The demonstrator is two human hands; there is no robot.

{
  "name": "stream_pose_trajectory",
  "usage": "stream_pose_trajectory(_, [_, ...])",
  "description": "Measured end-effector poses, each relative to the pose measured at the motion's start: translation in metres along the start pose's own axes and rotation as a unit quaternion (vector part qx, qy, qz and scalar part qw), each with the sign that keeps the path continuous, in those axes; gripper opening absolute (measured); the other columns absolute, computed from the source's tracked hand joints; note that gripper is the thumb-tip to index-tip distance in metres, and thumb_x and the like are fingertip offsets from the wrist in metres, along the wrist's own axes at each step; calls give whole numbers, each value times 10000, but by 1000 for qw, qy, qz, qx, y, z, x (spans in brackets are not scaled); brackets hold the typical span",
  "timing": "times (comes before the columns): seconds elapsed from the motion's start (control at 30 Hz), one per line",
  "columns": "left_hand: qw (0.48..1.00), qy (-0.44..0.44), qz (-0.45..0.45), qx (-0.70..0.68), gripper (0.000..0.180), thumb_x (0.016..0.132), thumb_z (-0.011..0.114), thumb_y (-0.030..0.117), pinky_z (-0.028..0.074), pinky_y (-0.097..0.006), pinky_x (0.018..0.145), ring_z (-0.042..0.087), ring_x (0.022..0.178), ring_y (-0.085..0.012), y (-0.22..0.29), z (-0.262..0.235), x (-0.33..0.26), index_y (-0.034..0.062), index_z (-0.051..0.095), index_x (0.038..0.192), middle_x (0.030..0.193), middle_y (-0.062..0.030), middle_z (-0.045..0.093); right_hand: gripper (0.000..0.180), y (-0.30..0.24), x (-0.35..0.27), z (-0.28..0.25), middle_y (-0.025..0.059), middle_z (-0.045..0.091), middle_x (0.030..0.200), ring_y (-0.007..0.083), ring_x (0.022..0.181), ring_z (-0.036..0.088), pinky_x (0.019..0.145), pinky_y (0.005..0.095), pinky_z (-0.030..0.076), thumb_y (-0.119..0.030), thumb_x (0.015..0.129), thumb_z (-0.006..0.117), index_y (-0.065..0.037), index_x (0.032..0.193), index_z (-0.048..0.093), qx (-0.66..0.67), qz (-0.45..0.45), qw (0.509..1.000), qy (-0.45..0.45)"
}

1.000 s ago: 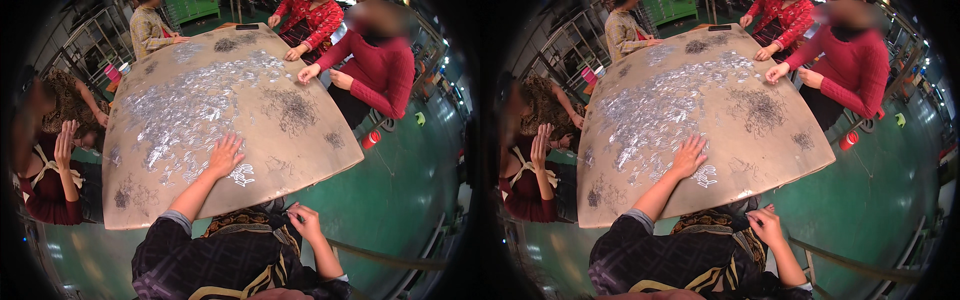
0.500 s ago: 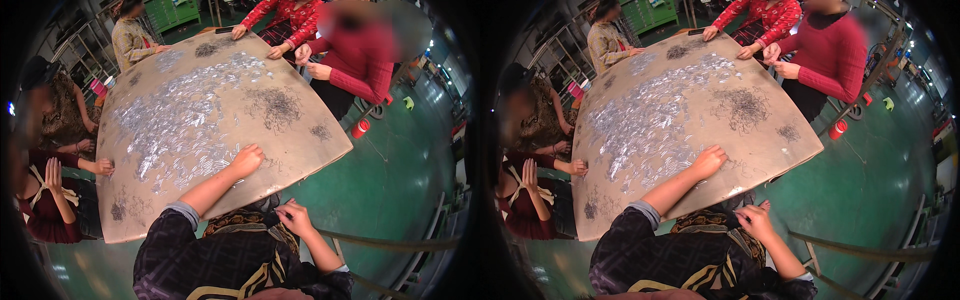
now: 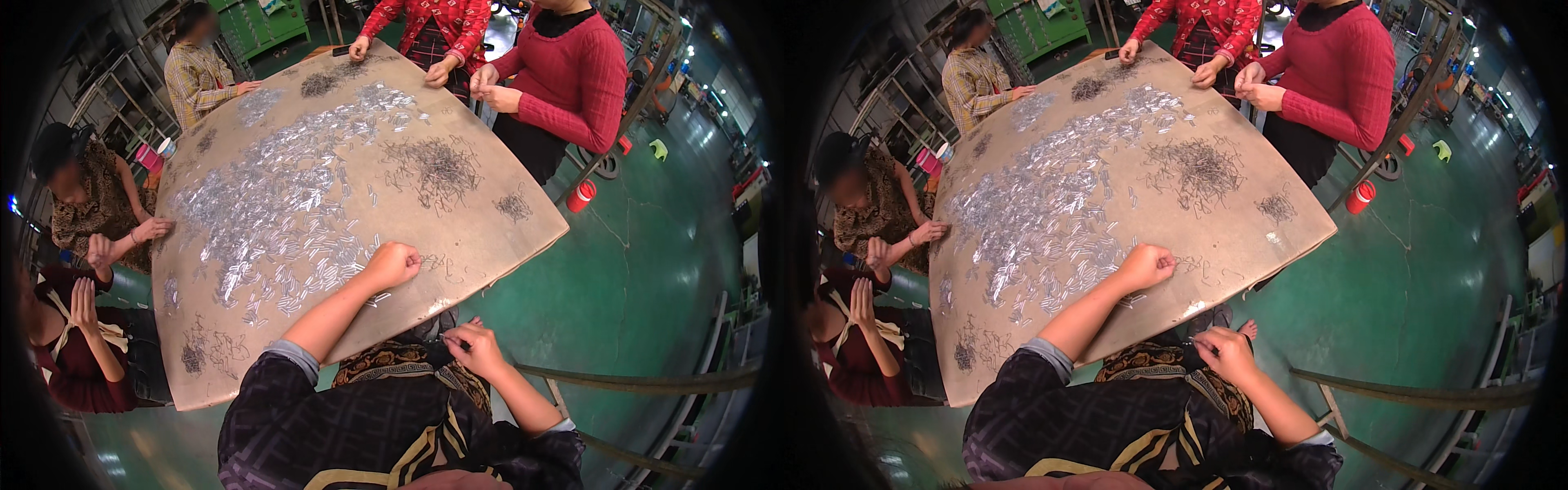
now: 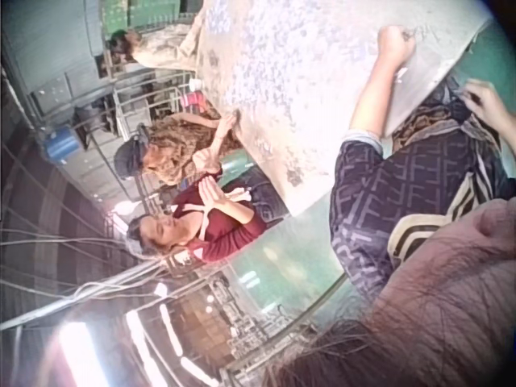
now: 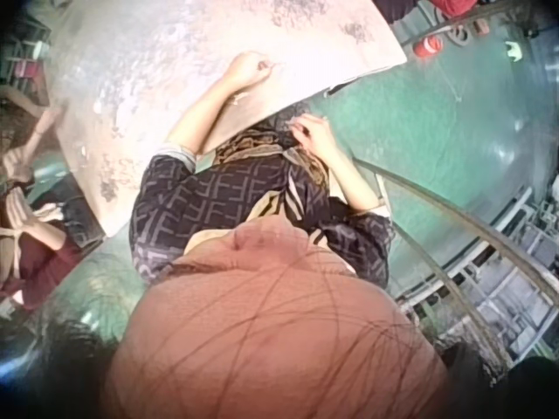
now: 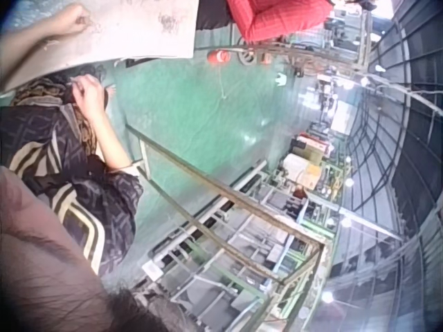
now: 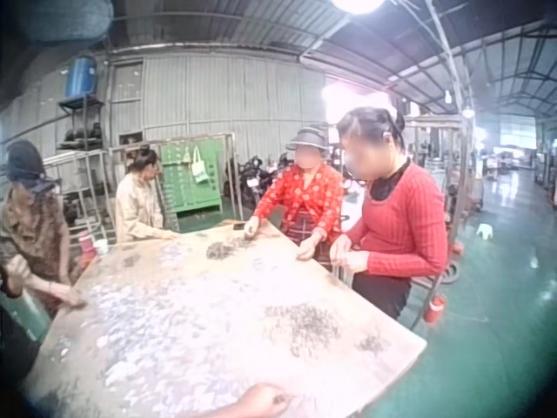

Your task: The person repeatedly picks small metallic components from a large board and assembles them with a dark flexible piece by hand. They place the assembled units onto a nearby metal rack while coworkers perform similar actions at the same table.

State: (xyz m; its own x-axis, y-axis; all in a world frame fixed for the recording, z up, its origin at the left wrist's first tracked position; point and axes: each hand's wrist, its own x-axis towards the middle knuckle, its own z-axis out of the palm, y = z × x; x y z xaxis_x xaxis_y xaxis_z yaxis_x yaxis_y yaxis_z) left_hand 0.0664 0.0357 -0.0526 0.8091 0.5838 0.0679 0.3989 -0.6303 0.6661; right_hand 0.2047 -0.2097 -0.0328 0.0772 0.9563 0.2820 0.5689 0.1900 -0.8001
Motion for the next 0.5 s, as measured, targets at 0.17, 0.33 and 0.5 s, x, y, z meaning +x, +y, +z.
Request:
stream_pose_trajectory(0.17, [945, -53, -99, -307, 47, 828, 691, 53, 489, -217, 642, 604, 666, -57, 1, 2, -19, 8, 680, 836, 765, -14, 686, 114, 0, 4, 0, 97, 592, 682, 244, 615, 601, 577, 335, 481, 10, 759, 707, -7, 867, 676, 0, 13, 1000, 14])
stream_pose_trajectory(0.33, [867, -96, -71, -484, 47, 856, 680, 22, 431, -176, 619, 544, 697, -2, 48, 12, -58, 33, 637, 869, 779, 45, 631, 114, 2, 10, 1, 100, 594, 683, 249, 616, 599, 585, 338, 480, -1, 755, 712, -4, 861, 672, -3, 24, 999, 29])
stream_pose_trajectory(0.5, [901, -43, -66, -426, 62, 884, 665, 58, 356, -173, 538, 443, 619, 11, 80, 24, -85, 46, 606, 866, 723, 88, 541, 121, -1, 8, 1, 94, 599, 681, 248, 614, 602, 584, 339, 480, -6, 744, 718, -10, 856, 672, -7, 20, 999, 44])
